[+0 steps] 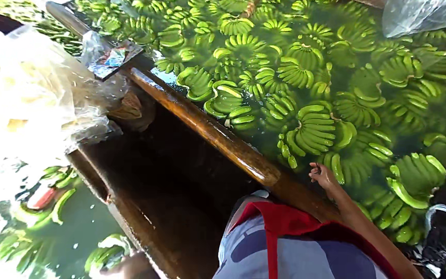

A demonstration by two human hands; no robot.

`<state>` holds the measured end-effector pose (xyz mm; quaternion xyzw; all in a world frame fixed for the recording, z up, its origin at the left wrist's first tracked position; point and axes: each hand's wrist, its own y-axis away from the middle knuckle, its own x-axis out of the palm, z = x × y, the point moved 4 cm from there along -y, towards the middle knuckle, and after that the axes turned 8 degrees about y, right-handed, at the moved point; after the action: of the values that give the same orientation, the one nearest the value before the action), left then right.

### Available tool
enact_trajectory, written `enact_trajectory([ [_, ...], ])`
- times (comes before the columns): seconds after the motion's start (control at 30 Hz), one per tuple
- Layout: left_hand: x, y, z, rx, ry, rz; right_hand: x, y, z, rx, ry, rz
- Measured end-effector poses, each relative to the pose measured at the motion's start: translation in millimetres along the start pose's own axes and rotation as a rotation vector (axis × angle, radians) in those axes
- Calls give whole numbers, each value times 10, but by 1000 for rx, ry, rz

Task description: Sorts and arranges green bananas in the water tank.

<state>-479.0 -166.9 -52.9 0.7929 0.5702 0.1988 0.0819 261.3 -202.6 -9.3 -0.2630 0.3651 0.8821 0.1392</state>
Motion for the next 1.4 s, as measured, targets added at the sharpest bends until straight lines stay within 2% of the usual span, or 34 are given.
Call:
enact_trajectory([
  [0.07,940,253,224,-112,-2,83,53,-188,232,35,-17,-27],
  [0.17,2460,729,651,-266,-37,297,199,-558,553,-27,89,-29],
  [0.27,3780,1496,1076,-304,-353,650,394,-879,880,-109,326,17],
  [0.37,4701,2094,1739,-197,-834,1170,584,-1136,980,-111,408,-18],
  [0.4,4908,2233,2004,-134,-992,1338,606,-1192,964,-82,386,-62],
  [0.43,5044,2368,2270,-88,-1102,1430,600,-1229,908,-39,349,-124],
  [0.47,5095,2513,2520,-109,-1143,1408,570,-1251,795,13,306,-195],
  [0.5,5073,2663,2732,-167,-1131,1274,525,-1261,639,82,265,-262],
  [0.57,4933,2953,3013,-221,-1113,884,412,-1265,264,245,145,-352],
  [0.6,4839,3094,3117,-227,-1120,742,350,-1256,65,328,55,-404],
  [0.7,4486,3391,3394,-354,-1040,523,253,-1188,-394,565,-296,-570],
  [0.77,4378,3438,3578,-568,-811,456,262,-1260,-529,626,-573,-667],
  [0.83,4392,3401,3745,-718,-605,467,279,-1429,-529,616,-813,-695],
  [0.93,4511,3317,3884,-744,-490,432,303,-1714,-360,597,-1068,-747],
  [1.13,4838,3077,3927,-759,-492,559,284,-1741,-245,711,-998,-678],
  [1.23,5093,2990,3957,-743,-554,598,208,-1762,-146,678,-981,-623],
  [1.4,5599,2697,4104,-760,-553,794,202,-1897,145,628,-1024,-586],
])
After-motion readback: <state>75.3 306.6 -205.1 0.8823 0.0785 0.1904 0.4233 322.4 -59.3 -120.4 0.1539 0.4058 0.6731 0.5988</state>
